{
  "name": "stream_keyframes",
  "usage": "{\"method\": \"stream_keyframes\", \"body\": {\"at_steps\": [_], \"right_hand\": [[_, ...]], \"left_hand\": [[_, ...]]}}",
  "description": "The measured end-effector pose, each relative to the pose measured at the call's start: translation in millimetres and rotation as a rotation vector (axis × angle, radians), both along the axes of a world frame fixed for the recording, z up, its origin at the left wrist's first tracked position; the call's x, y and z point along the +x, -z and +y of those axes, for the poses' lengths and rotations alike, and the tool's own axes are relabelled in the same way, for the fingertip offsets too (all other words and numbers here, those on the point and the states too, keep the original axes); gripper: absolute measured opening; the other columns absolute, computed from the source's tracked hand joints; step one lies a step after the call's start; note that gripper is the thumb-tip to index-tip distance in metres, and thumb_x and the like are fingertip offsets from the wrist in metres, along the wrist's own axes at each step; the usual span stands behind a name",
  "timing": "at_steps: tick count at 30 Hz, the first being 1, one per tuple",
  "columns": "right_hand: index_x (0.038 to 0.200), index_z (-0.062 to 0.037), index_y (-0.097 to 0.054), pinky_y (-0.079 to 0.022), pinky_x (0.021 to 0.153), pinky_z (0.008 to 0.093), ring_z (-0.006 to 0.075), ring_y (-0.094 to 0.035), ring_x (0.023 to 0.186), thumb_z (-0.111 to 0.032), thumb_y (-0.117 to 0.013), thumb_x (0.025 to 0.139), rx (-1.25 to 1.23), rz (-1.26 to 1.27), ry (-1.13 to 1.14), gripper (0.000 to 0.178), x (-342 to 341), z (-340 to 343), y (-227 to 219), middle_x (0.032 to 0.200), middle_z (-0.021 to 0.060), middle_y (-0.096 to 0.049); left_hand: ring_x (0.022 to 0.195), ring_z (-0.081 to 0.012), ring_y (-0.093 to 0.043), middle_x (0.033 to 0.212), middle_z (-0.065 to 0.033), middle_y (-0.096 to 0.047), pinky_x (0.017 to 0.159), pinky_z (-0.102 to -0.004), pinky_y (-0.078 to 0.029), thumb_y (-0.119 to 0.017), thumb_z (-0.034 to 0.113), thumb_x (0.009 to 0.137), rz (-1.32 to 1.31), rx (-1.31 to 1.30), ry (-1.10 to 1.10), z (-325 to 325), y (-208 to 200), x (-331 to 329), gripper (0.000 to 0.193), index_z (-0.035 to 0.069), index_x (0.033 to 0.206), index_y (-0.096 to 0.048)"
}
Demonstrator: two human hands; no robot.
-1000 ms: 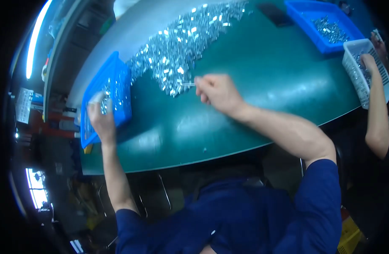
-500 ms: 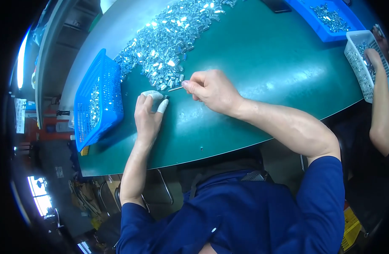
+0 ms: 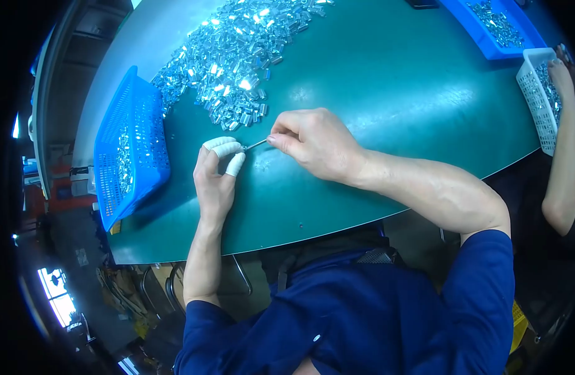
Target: The person is assembling small metal components onto thin rods at a manual workstation.
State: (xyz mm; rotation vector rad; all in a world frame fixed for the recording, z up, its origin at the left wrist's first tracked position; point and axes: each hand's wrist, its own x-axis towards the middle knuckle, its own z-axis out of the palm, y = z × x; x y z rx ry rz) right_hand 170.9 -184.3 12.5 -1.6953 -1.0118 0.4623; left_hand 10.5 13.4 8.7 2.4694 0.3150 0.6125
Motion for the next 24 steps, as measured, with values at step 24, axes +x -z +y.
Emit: {"method": "stream_keyframes", "body": {"at_steps": [24], "right_hand": [[0.084, -0.0039, -0.072, -0.051, 0.060, 0.0370, 0.0219, -0.067, 0.064, -0.030, -0.062, 0.104, 0.017, 0.152, -0.112, 0.034, -10, 0, -4, 0.070, 0.0089, -0.070]], "left_hand": [[0.096, -0.0299, -0.069, 0.103, -0.0121, -0.072, 0.083, -0.0393, -0.055, -0.082, 0.009, 0.086, -0.053, -0.197, 0.191, -24, -18, 6, 0.024, 0.003, 0.106, -0.071]]}}
